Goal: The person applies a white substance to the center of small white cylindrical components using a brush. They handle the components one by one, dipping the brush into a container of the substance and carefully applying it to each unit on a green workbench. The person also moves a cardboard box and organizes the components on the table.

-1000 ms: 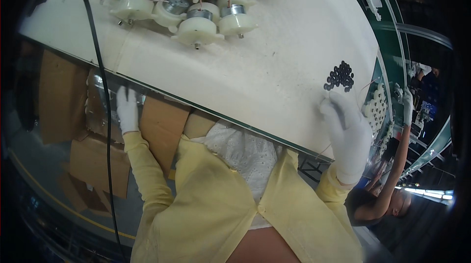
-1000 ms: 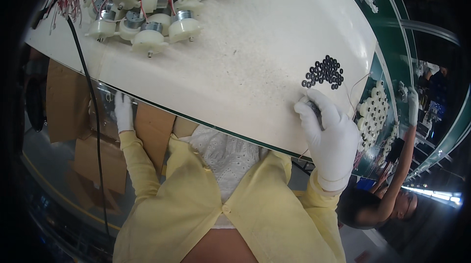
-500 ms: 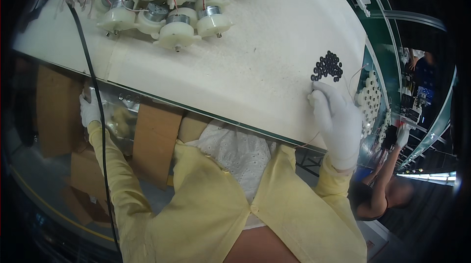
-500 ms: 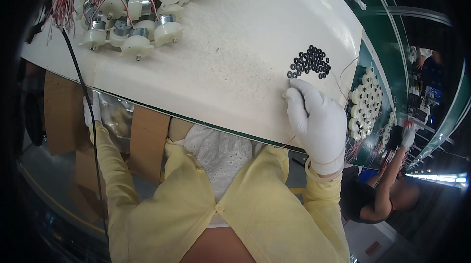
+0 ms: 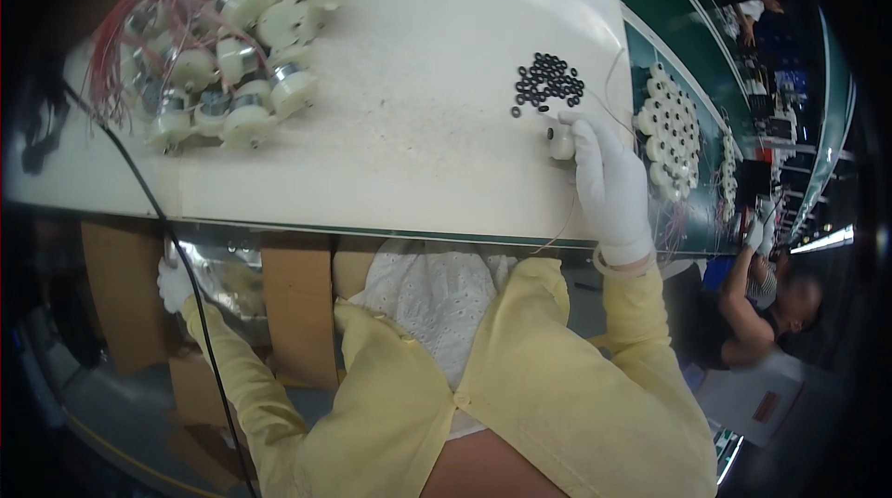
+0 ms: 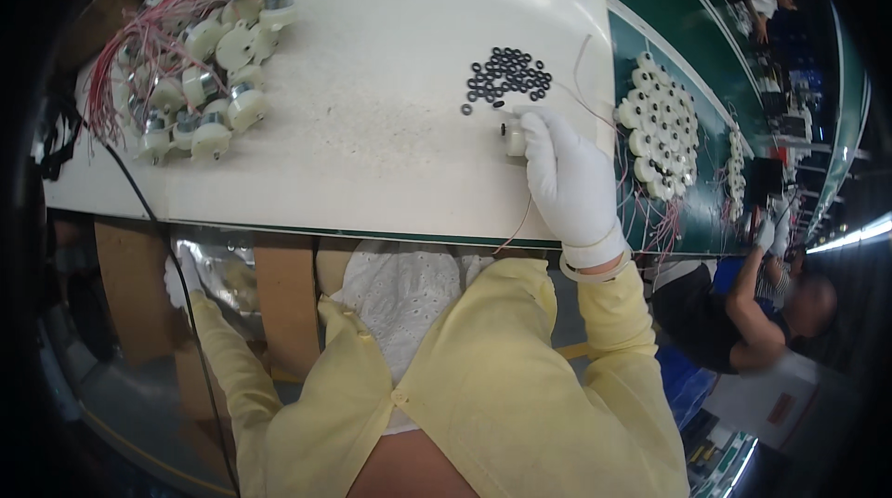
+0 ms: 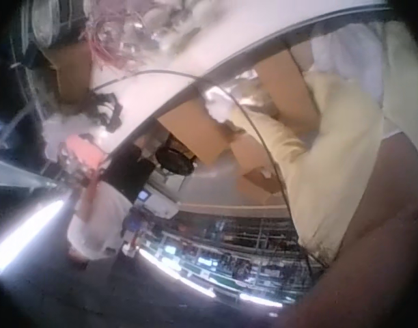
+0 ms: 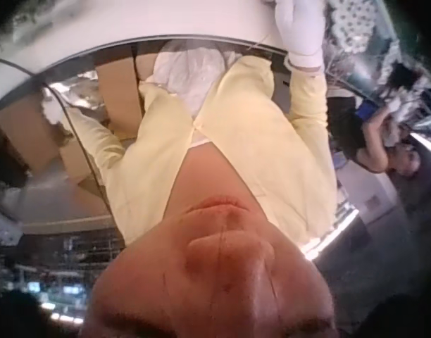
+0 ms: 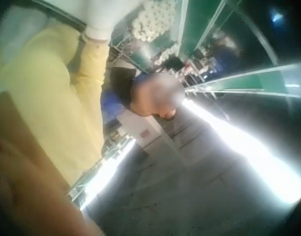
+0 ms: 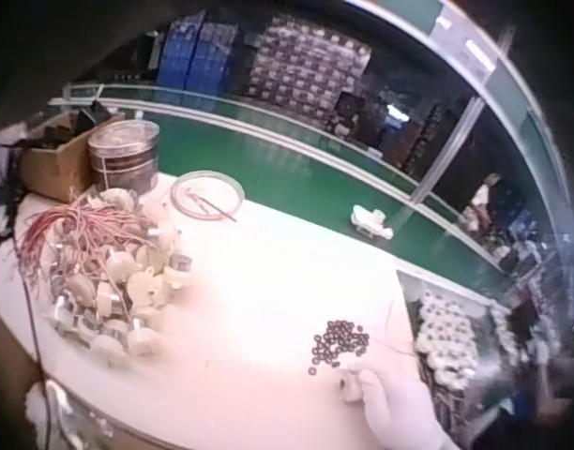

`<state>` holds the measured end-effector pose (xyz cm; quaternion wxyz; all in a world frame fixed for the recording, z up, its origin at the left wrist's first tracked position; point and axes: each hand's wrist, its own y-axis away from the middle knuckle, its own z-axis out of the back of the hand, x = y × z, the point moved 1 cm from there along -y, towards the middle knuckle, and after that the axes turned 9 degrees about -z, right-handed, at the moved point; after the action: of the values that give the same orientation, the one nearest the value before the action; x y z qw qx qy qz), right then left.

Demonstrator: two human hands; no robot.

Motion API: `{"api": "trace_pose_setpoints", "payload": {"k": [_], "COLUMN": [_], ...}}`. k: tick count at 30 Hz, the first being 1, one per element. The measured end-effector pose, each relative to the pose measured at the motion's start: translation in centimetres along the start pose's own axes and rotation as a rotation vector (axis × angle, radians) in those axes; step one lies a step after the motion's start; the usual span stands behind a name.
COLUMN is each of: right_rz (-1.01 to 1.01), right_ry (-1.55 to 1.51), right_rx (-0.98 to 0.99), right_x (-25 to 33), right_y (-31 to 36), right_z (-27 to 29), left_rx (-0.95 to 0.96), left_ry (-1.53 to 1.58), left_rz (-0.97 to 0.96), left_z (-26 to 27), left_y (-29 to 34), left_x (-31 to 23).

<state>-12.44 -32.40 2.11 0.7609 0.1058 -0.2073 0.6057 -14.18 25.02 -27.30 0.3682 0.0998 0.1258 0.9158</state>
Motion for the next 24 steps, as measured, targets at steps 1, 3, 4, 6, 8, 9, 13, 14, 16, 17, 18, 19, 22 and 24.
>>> {"api": "trace_pose_setpoints", "payload": {"k": [1, 3, 4, 6, 8, 9, 13, 14, 16, 17, 18, 19, 22, 24], "right_rz": [-0.055, -0.101, -0.127, -0.162, -0.192, -0.208, -0.008, 0.044, 0.031, 0.025, 0.05, 0.074, 0.029, 0.004], "right_ry": [0.082, 0.169, 0.219, 0.196, 0.154, 0.133, 0.125, 0.156, 0.118, 0.098, 0.132, 0.166, 0.281, 0.343], "right_rx": [-0.071, -0.106, -0.125, -0.105, -0.13, -0.168, -0.202, -0.151, -0.13, -0.12, -0.196, -0.272, -0.413, -0.499], "right_x": [-0.8, -2.5, -3.1, -4.1, -4.3, -3.9, -1.7, -1.5, -2.7, -3.4, -3.8, -4.3, -6.5, -8.0], "right_y": [0.5, 1.4, 2.0, 2.7, 3.0, 3.0, 2.2, 2.0, 1.8, 1.7, 1.5, 1.3, 1.1, 0.5], "right_z": [0.4, 0.8, 1.1, 2.4, 3.0, 3.3, 2.1, 2.0, 1.7, 1.8, 2.0, 2.5, 4.2, 4.6], "left_rx": [-0.005, -0.032, -0.045, -0.115, -0.147, -0.155, -0.14, -0.121, -0.112, -0.107, -0.096, -0.083, -0.077, -0.082], "left_ry": [-0.009, 0.001, 0.029, 0.078, 0.146, 0.196, 0.424, 0.485, 0.542, 0.57, 0.592, 0.615, 0.704, 0.722], "left_rz": [0.001, -0.016, -0.043, -0.093, -0.175, -0.199, -0.29, -0.319, -0.376, -0.405, -0.406, -0.407, -0.46, -0.458], "left_z": [1.2, 3.1, 3.5, 3.6, 3.1, 3.5, 5.2, 5.6, 7.5, 8.2, 8.3, 8.0, 5.6, 5.7], "left_y": [0.6, 1.3, 1.5, 1.6, 0.3, 0.5, 2.7, 3.2, 5.5, 6.1, 6.2, 6.3, 4.4, 4.2], "left_x": [-0.1, 0.7, 1.0, 2.1, 4.0, 4.2, 4.4, 4.3, 3.0, 2.5, 2.9, 3.5, 5.3, 5.5]}}
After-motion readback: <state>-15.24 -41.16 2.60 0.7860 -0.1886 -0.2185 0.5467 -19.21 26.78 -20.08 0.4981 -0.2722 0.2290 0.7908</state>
